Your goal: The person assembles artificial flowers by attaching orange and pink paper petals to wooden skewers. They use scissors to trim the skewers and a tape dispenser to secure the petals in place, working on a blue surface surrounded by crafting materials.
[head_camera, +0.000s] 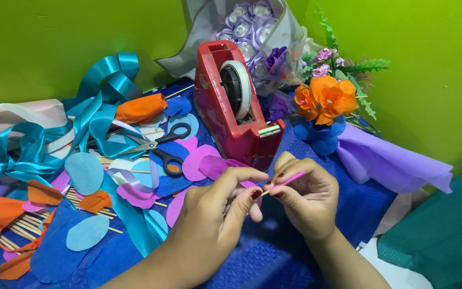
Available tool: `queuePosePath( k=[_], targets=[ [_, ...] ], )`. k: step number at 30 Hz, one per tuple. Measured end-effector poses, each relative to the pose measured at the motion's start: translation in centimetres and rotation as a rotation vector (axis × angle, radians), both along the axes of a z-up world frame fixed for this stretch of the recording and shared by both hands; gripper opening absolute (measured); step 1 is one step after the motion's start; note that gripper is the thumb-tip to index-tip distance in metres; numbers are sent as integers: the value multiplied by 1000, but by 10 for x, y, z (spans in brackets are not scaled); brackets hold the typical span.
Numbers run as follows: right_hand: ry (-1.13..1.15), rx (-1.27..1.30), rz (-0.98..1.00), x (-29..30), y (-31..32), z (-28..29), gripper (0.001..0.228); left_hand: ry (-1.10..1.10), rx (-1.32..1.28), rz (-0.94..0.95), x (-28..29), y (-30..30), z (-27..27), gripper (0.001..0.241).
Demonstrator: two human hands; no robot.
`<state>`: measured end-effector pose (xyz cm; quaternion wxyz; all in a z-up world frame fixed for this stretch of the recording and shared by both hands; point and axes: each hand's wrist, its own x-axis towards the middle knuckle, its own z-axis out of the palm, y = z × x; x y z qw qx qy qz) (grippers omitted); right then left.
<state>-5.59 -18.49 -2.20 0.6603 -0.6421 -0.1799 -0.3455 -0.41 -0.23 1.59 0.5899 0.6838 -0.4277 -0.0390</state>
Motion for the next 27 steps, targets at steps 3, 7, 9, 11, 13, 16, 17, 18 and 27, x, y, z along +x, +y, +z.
queuePosePath(
  k=[3, 7, 9, 11, 13, 16, 17, 18, 27],
  targets=[
    [13, -26, -34, 0, 1, 0, 15, -42, -17, -2, 0, 0, 0, 18],
    [20, -73, -83, 5, -3, -5, 19, -192, -29, 5, 6, 1, -1, 22],
    [74, 71, -58, 8, -6, -9, 45, -322, -81, 103, 11, 3, 3, 22],
    [197, -36, -240, 6, -7, -4, 31, -301, -88, 152, 14, 4, 7, 20],
    [318, -143, -421, 6, -3, 2, 21, -281, -97, 201, 16, 4, 7, 19],
    [520, -518, -511, 8, 6, 9, 29, -221, -44, 265, 17, 3, 3, 17],
    [491, -525, -547, 7, 7, 8, 31, -183, -42, 259, 16, 4, 3, 17],
    [462, -532, -583, 5, 7, 6, 33, -145, -40, 253, 16, 4, 3, 18],
    [684, -680, -439, 6, 0, 2, 21, -182, -54, 293, 18, 4, 2, 13]
  ],
)
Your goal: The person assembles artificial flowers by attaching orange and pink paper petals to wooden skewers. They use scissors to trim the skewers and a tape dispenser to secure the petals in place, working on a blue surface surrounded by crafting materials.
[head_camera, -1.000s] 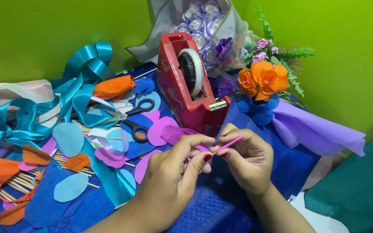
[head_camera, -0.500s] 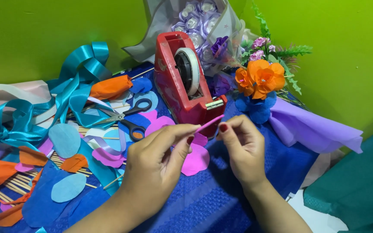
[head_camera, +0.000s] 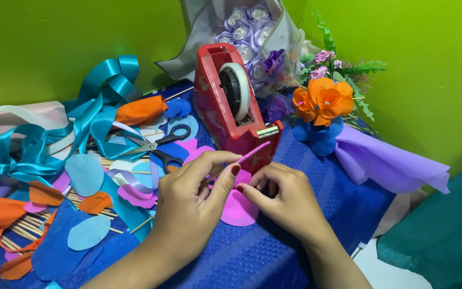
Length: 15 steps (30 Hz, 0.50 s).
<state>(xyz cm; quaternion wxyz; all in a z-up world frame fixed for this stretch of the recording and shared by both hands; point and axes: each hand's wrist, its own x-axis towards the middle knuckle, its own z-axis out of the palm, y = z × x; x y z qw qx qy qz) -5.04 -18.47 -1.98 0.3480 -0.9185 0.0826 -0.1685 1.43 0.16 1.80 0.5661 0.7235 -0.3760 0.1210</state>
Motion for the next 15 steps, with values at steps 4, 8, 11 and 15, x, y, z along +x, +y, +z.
queuePosePath(
  k=[4, 8, 11, 15],
  targets=[
    [-28, 54, -31, -1, -2, -1, 18, 4, 26, 13, 2, 0, -3, 14],
    [-381, 256, -116, -3, -7, -1, 14, -68, 34, 16, 1, 2, 3, 16],
    [-510, 161, -94, 2, -18, 22, 16, -220, 94, 67, 5, 4, -2, 17],
    [-335, -176, 7, 23, -34, 55, 20, -422, 145, 117, 17, 4, -13, 15]
  ],
)
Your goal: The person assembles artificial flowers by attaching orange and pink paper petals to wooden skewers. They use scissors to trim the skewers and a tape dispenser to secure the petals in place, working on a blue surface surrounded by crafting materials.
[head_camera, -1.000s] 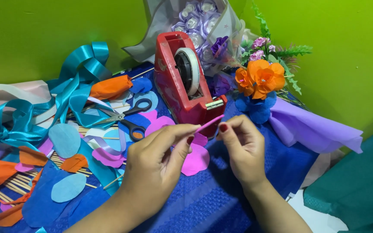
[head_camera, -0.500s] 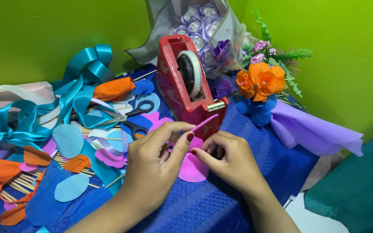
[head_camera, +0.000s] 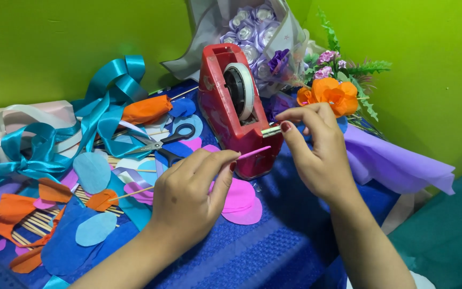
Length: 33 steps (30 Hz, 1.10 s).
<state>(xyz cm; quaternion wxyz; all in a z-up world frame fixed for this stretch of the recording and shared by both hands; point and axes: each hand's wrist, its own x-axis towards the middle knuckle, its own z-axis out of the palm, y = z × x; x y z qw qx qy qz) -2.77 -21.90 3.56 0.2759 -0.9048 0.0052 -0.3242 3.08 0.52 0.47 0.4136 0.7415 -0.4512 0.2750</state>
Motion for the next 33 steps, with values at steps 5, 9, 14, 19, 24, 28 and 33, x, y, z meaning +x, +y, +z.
queuePosePath(
  k=[5, 9, 14, 19, 24, 28, 33],
  targets=[
    [229, 41, 14, 18, -4, 14, 14, -65, 47, 20, 10, 2, -11, 16],
    [248, 130, 33, 23, -9, 5, 21, -103, 89, 62, 14, 1, -17, 15],
    [167, 334, 133, 11, -8, 0, 24, -115, 96, 54, 17, 2, -17, 15],
    [70, 171, 156, -1, -5, -12, 21, -111, 95, 61, 19, 0, -19, 15],
    [130, 295, 25, -9, 0, -30, 23, -113, 107, 81, 19, 0, -22, 15],
    [100, 331, 19, -6, 4, -37, 22, -117, 99, 76, 18, 0, -22, 15],
    [20, 276, -22, -1, 6, -39, 17, -111, 114, 94, 17, -1, -23, 15]
  ],
)
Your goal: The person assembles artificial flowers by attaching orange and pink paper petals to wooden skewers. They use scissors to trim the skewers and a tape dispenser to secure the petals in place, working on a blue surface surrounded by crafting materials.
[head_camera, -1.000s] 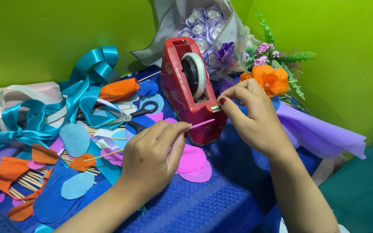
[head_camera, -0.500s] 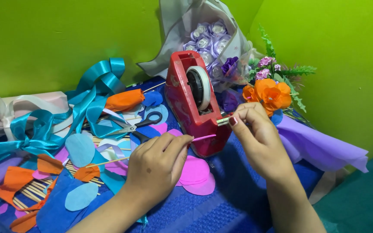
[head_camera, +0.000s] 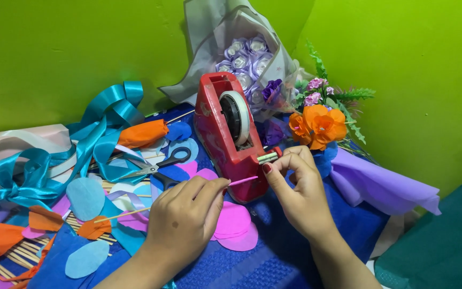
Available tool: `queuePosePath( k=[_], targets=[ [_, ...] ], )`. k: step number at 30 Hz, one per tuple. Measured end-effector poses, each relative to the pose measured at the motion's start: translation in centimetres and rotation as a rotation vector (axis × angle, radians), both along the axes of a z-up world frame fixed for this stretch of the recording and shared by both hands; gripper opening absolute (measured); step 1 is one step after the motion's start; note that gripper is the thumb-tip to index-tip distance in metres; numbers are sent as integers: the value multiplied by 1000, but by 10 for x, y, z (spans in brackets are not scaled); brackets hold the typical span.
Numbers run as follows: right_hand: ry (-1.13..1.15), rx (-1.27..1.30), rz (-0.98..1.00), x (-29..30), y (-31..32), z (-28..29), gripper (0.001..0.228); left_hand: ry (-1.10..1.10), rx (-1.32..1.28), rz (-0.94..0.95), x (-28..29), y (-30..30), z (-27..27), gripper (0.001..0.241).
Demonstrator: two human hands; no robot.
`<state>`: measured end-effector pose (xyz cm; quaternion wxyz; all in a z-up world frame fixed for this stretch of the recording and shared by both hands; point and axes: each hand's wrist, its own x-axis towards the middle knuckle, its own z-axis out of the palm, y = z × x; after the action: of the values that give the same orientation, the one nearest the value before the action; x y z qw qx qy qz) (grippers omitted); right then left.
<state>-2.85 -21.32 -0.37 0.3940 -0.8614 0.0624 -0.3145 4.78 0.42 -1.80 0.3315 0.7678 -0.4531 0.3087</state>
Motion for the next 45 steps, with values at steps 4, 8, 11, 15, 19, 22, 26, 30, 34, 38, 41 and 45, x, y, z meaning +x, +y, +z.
queuePosePath(
  k=[4, 8, 11, 15, 19, 22, 26, 30, 34, 38, 41, 45],
  targets=[
    [-17, 53, 24, 3, -1, 0, 18, -5, 7, 4, -2, 0, 1, 14],
    [11, 150, 79, 6, -7, 0, 17, -1, -14, -19, -3, 0, 3, 16],
    [-21, 175, 117, 9, -10, -3, 17, -4, -32, -27, -4, 0, 4, 15],
    [-84, 257, 170, 9, -8, -7, 17, 70, -118, -114, -5, 0, 6, 16],
    [-210, 226, 118, -7, 4, -8, 21, 193, -124, -100, -3, 0, 6, 19],
    [-318, 295, 309, -14, 20, -2, 8, 306, -181, -86, -7, -1, 11, 17],
    [-180, 273, 367, -17, 32, 1, 10, 294, -252, -93, -15, -4, 15, 15],
    [-156, 245, 336, -16, 39, 1, 10, 234, -287, -137, -21, -7, 19, 13],
    [-133, 343, 352, -17, 41, 1, 10, 213, -292, -152, -24, -8, 22, 12],
    [-129, 442, 373, -14, 43, -3, 9, 200, -302, -164, -27, -8, 23, 11],
    [-122, 472, 373, -14, 42, -5, 10, 183, -311, -173, -28, -8, 24, 11],
    [-135, 480, 391, -13, 39, -8, 7, 174, -331, -199, -30, -8, 27, 10]
  ],
)
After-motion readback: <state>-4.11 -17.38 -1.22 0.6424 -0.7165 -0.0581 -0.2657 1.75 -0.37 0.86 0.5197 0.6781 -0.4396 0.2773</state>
